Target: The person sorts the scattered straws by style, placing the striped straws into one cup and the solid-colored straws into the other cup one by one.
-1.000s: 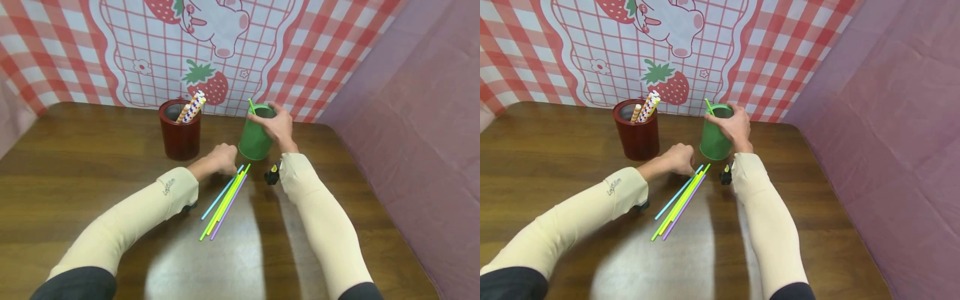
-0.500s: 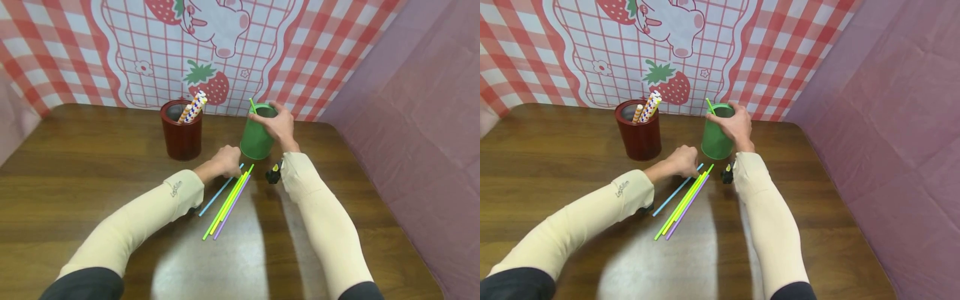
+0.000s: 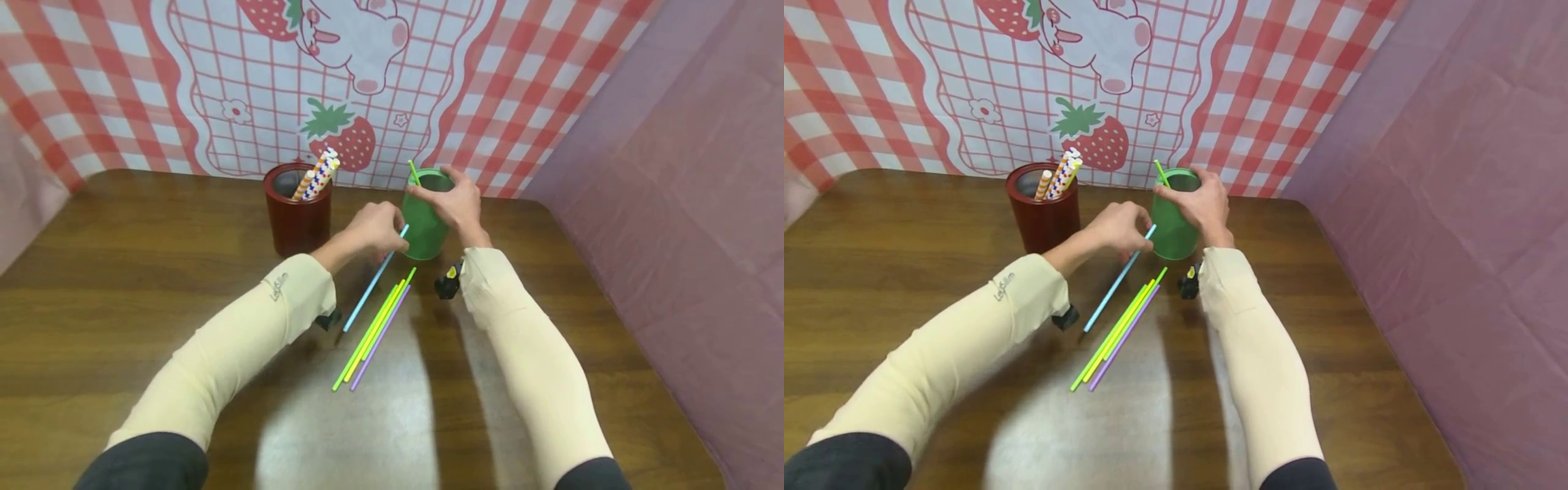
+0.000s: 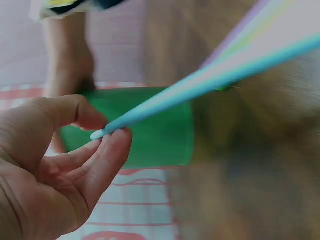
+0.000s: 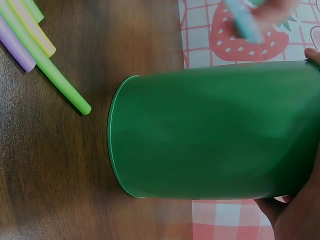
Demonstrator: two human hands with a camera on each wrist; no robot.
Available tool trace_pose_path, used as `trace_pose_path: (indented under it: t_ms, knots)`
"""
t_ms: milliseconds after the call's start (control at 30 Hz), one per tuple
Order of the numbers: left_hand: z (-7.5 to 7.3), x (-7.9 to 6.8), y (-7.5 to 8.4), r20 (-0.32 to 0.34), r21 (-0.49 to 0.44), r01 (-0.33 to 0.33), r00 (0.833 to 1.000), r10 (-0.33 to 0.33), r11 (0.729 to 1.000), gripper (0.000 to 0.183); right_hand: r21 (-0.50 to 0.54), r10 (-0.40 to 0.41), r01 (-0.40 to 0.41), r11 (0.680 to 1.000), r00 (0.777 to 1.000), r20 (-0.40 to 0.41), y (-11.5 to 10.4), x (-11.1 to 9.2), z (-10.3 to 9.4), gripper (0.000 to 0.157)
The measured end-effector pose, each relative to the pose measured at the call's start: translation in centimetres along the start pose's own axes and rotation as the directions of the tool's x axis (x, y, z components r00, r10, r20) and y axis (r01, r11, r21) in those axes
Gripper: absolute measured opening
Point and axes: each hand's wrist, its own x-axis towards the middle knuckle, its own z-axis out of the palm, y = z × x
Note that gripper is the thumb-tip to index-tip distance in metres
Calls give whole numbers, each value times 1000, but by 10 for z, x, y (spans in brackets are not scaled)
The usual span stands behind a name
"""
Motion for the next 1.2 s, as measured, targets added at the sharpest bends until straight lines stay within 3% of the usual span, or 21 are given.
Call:
trace_pose_path:
  t_ms: [167,233,367,500,633,733,967,1100,1200]
  knots:
    - [-20,-2,16,-175,31,-55,983,59,998,31,-23,-27,27,999,1000,0,2,1,-3,91]
    - [-26,-3,20,-251,34,-66,965,72,997,31,-31,-34,34,999,999,-2,3,2,-3,90]
    - [-35,-5,29,-401,-38,-96,913,73,995,42,-57,-46,45,997,999,-11,4,2,-2,85]
    - [-44,-6,37,-541,-100,-167,836,87,981,52,-76,-43,42,996,999,-12,5,4,-1,86]
    - [-55,-7,44,-666,-103,-257,735,125,961,50,-82,-46,45,996,999,-9,3,4,0,89]
    - [-65,-8,49,-735,-140,-297,670,102,945,49,-86,-50,49,995,999,-9,1,3,0,87]
    - [-85,-9,57,-877,-234,-463,481,20,855,43,-107,-60,58,993,998,-15,1,4,-2,86]
    - [-88,-7,58,-905,-245,-517,425,-2,820,41,-109,-39,39,993,999,0,1,3,-2,90]
    - [-88,-5,57,-913,-251,-537,407,-13,805,41,-101,-31,32,994,999,8,1,2,-2,91]
